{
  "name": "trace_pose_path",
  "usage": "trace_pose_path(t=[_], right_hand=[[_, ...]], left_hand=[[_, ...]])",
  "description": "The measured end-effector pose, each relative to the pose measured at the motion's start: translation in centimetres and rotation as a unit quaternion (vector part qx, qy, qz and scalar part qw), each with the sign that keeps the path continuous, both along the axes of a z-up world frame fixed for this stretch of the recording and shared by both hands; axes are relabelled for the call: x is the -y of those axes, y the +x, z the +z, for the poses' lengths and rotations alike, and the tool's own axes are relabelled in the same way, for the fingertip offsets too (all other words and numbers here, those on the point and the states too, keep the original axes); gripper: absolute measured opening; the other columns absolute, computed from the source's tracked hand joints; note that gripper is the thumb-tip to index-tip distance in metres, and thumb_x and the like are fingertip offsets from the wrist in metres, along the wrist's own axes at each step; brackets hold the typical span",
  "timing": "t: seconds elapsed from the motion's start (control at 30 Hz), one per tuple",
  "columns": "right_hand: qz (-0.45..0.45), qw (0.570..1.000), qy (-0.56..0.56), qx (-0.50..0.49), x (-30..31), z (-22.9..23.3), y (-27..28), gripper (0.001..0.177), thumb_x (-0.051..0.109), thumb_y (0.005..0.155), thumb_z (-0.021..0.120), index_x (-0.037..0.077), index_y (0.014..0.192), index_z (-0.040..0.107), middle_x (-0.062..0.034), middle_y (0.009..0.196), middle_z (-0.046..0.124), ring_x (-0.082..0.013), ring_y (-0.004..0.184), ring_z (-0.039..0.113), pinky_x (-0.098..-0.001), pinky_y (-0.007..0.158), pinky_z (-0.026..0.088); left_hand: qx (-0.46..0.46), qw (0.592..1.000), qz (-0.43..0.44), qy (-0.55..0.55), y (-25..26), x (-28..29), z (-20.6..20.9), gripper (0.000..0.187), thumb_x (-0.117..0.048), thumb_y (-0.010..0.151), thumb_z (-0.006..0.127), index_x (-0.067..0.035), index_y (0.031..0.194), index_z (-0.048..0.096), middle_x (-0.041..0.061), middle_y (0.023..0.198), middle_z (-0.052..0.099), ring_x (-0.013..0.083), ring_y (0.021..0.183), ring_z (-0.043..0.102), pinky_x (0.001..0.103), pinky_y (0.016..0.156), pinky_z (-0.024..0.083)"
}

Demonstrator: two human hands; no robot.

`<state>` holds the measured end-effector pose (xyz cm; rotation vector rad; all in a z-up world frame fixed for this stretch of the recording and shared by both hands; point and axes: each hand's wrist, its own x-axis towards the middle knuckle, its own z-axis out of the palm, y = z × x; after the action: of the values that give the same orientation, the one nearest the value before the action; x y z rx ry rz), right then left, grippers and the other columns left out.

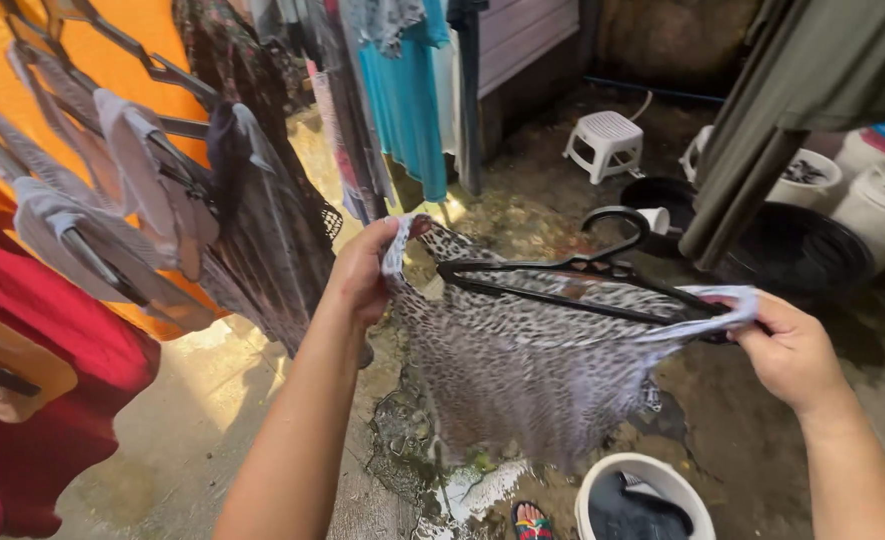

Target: Manually wash and hang various clothing items on a clothesline using hangers.

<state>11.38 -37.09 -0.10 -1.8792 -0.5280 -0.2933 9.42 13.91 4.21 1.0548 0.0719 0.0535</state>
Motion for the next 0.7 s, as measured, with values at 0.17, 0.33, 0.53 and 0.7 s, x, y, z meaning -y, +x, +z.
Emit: trace_pose_path(t=[0.17, 0.33, 0.53, 0.7], right_hand=[[0.025, 1.0, 0.0, 0.008, -1.4, 0.0, -2.5, 0.02, -0.003, 0.098, 0.06, 0.0, 0.115, 0.071, -0.0037, 0.107, 0.071, -0.0119, 0.099, 0.065, -0.0251, 0.089, 0.051], [0.058, 0.997, 0.046, -0.011, -4.1, 1.3, -4.2, 0.023, -0.001, 0.097, 0.058, 0.002, 0.117, 0.071, -0.0029, 0.111, 0.073, -0.0116, 0.1, 0.067, -0.0257, 0.094, 0.052], [0.037, 0.997, 0.055, -0.049, -4.3, 2.1, -4.6, 0.03, -0.002, 0.098, 0.061, 0.002, 0.126, 0.068, -0.0036, 0.11, 0.07, -0.0111, 0.097, 0.061, -0.0278, 0.081, 0.048], [0.106, 0.989, 0.101, 0.012, -5.1, 4.8, -5.7, 0.039, -0.003, 0.089, 0.061, 0.007, 0.127, 0.062, -0.0006, 0.116, 0.069, -0.009, 0.107, 0.063, -0.0248, 0.096, 0.05]], left_hand=[[0.005, 0.984, -0.088, 0.153, -3.3, 4.8, 2.6, 0.03, -0.033, 0.096, 0.06, -0.011, 0.108, 0.075, 0.0, 0.095, 0.07, 0.0143, 0.081, 0.06, 0.031, 0.068, 0.047], [0.086, 0.866, 0.0, 0.493, -5.9, 6.1, 4.0, 0.028, -0.034, 0.096, 0.069, -0.006, 0.1, 0.072, 0.008, 0.093, 0.061, 0.0241, 0.083, 0.055, 0.038, 0.071, 0.043], [0.197, 0.639, 0.179, 0.722, -10.0, 7.3, 7.7, 0.041, -0.042, 0.08, 0.081, -0.005, 0.092, 0.067, 0.013, 0.098, 0.064, 0.034, 0.096, 0.063, 0.047, 0.077, 0.052], [0.277, 0.652, 0.143, 0.691, -9.4, 6.6, 6.3, 0.036, -0.034, 0.081, 0.078, -0.008, 0.101, 0.065, 0.008, 0.083, 0.064, 0.0317, 0.085, 0.063, 0.047, 0.074, 0.048]])
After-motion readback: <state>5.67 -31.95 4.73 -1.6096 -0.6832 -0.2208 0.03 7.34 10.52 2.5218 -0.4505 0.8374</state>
